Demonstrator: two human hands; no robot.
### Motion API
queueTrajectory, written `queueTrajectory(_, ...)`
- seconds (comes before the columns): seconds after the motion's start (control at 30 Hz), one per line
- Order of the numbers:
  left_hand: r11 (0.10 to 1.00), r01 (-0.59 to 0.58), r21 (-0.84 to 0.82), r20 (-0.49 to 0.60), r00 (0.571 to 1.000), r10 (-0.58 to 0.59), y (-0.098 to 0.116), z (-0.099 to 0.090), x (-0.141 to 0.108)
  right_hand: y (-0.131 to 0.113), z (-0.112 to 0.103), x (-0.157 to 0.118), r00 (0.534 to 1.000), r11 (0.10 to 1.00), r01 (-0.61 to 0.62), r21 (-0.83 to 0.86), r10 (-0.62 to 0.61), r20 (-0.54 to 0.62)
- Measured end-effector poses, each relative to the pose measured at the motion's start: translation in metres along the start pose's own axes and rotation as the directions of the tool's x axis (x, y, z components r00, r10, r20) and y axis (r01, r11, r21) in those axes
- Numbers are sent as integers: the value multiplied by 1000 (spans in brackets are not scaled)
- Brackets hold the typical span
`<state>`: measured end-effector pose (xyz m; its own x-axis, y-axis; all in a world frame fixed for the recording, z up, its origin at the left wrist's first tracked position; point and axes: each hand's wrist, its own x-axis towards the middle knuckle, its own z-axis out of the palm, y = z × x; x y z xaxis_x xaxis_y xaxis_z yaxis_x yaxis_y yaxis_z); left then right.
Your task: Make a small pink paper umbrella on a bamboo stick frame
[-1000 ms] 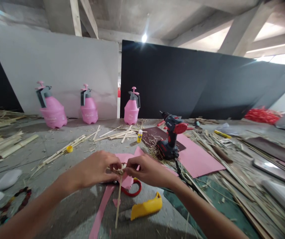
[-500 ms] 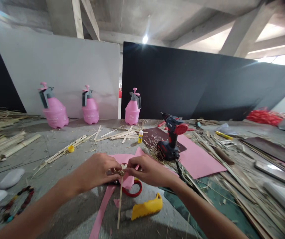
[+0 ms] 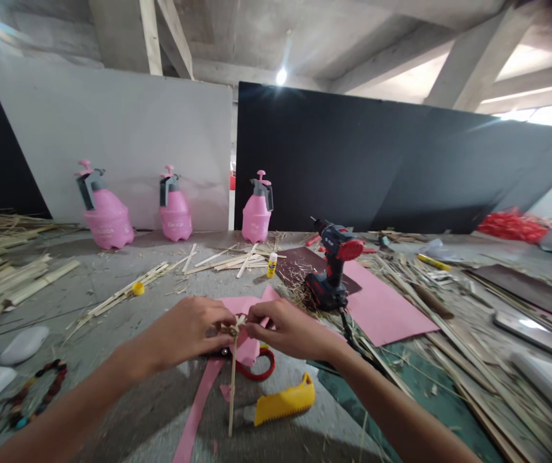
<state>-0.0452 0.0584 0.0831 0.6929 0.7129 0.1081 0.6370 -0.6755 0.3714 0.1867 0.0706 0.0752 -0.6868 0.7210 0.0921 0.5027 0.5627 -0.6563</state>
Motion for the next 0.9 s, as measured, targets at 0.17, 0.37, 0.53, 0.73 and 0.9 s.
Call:
queueTrajectory(0.17, 999, 38, -34, -2, 999, -38, 2, -1, -2, 2, 1, 0, 1000, 1000, 2, -2, -2, -1)
queueTrajectory(0.37, 998, -37, 43, -75, 996, 41, -4, 5, -2, 4, 4, 1, 1000, 999, 10, -40, -11, -24)
queueTrajectory(0.53, 991, -82, 106, -116, 989, 94, -12, 14, -2, 3, 6, 2, 998, 984, 43, -176, -51, -40)
queueTrajectory(0.73, 973, -122, 197, -135, 979, 150, -9, 19, -1, -3, 12, 2, 991, 942, 61, -331, -96, -92)
queueTrajectory(0.9, 959, -106, 262, -146, 978, 148, -9, 19, 1, -3, 12, -1, 973, 833, 158, -530, -222, -60)
